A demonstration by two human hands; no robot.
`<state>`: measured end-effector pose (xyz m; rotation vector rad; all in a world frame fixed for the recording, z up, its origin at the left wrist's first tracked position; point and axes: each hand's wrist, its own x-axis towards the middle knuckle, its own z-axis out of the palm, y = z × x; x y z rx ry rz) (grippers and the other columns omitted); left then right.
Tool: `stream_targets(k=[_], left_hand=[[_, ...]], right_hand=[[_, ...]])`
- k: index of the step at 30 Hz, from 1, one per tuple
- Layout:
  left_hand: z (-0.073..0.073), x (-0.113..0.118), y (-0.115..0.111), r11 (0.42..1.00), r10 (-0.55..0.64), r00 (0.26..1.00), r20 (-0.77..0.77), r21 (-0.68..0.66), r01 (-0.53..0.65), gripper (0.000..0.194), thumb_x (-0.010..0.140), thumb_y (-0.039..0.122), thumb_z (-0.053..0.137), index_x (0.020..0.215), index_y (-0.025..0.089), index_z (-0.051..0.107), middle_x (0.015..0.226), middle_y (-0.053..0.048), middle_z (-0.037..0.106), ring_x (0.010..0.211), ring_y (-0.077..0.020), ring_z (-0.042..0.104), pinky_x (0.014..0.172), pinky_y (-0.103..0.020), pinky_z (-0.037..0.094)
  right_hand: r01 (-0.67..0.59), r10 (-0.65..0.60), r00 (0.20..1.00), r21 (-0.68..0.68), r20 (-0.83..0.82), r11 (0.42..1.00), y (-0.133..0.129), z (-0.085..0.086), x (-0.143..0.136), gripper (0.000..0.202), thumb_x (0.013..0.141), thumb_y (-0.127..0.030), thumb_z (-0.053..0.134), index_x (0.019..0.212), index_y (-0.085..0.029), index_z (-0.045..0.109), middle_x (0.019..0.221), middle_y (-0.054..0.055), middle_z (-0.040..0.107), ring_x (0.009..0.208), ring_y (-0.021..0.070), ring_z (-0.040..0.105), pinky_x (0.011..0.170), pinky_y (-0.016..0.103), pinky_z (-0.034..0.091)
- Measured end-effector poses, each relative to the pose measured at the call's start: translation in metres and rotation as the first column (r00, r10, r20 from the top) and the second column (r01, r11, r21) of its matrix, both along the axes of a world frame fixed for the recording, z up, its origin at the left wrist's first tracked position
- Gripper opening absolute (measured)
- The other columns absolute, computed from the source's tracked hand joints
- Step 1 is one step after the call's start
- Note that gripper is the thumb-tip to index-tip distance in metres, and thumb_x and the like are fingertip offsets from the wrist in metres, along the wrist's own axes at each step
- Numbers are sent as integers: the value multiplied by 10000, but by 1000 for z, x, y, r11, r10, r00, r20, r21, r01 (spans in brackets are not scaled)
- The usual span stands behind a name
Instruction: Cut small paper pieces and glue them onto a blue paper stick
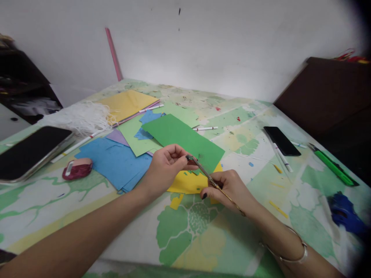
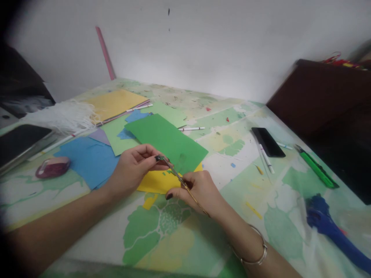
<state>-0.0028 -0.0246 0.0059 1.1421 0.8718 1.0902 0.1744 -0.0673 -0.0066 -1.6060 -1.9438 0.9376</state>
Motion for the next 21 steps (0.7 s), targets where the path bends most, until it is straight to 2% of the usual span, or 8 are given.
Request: stream_targets(k=[21], left_hand=[[-2, -1, 1, 1000, -15, 1000, -11, 8, 15, 88, 750, 145, 582, 700, 131, 511, 722, -35, 680, 718, -168, 690, 703, -269, 579]], right_hand=[[-14, 14, 1000, -2, -8, 1000, 1, 0, 2, 525, 644, -613, 604, 468, -158, 410, 448, -49, 275, 464, 66, 241, 403, 203, 173]])
